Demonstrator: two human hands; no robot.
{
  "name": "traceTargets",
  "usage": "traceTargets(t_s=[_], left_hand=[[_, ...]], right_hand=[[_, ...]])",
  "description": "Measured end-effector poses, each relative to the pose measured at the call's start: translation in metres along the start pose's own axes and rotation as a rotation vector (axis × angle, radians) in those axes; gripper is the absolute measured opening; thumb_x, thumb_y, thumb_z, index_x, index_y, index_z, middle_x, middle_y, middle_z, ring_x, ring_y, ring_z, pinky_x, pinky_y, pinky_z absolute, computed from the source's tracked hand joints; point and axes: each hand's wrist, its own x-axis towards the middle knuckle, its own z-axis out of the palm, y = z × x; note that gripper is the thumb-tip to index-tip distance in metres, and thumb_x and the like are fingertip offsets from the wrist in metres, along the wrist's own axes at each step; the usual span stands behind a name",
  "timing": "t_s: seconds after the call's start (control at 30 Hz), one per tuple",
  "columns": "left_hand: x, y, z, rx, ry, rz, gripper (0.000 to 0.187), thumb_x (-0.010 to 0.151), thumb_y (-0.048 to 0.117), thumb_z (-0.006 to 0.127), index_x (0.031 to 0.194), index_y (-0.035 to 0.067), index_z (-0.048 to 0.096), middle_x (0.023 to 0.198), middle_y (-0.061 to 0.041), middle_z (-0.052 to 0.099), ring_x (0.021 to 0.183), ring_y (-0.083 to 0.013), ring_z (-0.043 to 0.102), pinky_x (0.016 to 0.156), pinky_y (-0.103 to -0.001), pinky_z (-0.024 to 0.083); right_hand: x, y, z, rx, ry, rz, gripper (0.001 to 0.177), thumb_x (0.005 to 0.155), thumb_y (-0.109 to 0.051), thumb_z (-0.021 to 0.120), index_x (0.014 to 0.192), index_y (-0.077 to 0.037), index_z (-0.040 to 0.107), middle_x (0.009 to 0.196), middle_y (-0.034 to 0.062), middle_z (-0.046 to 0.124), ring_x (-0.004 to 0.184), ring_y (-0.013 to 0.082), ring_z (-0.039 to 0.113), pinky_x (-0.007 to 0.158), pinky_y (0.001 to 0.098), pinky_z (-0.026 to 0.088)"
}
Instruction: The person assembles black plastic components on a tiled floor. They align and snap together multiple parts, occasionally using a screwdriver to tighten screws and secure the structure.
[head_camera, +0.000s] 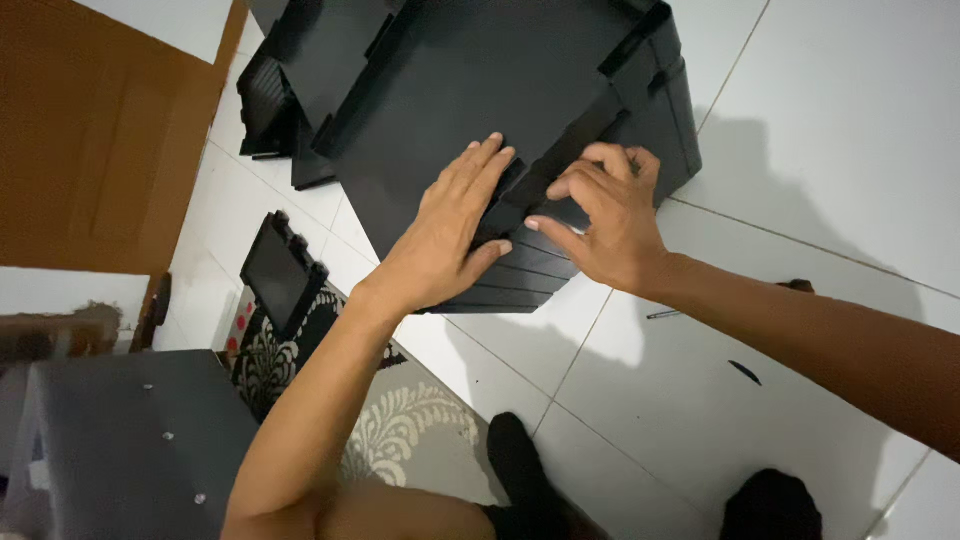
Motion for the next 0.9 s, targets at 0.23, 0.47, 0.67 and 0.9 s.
traceTargets(t_s=[0.23, 0.47, 0.67, 0.9], left_hand=[[-0.001, 0.0, 0.013, 0.059, 0.079, -0.031, 0.094, 0.084, 0.012, 0.08, 0.16, 0.004, 0.024, 0.167, -0.021, 0.025, 0.155, -0.0418, 0.026, 0.125, -0.053, 0.028], [0.0, -0.001, 0.009, 0.075, 0.072, -0.026, 0.095, 0.082, 0.014, 0.082, 0.158, 0.004, 0.026, 0.165, -0.022, 0.026, 0.152, -0.0432, 0.026, 0.122, -0.056, 0.026], [0.01, 0.005, 0.006, 0.124, 0.073, -0.014, 0.096, 0.08, 0.016, 0.081, 0.158, 0.003, 0.026, 0.162, -0.021, 0.032, 0.147, -0.0426, 0.036, 0.118, -0.053, 0.036], [0.023, 0.004, 0.014, 0.241, 0.089, 0.014, 0.094, 0.081, 0.021, 0.081, 0.156, 0.0, 0.028, 0.155, -0.026, 0.036, 0.137, -0.0479, 0.042, 0.113, -0.054, 0.038]], right_hand=[[0.0, 0.003, 0.007, -0.092, -0.001, -0.09, 0.036, 0.092, -0.031, 0.084, 0.109, -0.004, 0.066, 0.111, 0.0117, 0.065, 0.124, 0.0296, 0.045, 0.102, 0.0527, 0.025], [0.0, 0.001, 0.006, 0.009, 0.017, -0.016, 0.033, 0.092, -0.032, 0.085, 0.105, -0.007, 0.067, 0.111, 0.0091, 0.066, 0.125, 0.0276, 0.045, 0.105, 0.0527, 0.025], [0.0, 0.002, 0.004, 0.031, 0.028, 0.052, 0.028, 0.09, -0.026, 0.086, 0.102, -0.009, 0.067, 0.114, 0.0075, 0.063, 0.121, 0.0273, 0.044, 0.105, 0.05, 0.027], [-0.001, 0.01, 0.011, 0.137, 0.08, 0.14, 0.027, 0.09, -0.021, 0.088, 0.098, -0.008, 0.065, 0.114, 0.0069, 0.055, 0.112, 0.0271, 0.044, 0.103, 0.0456, 0.031]])
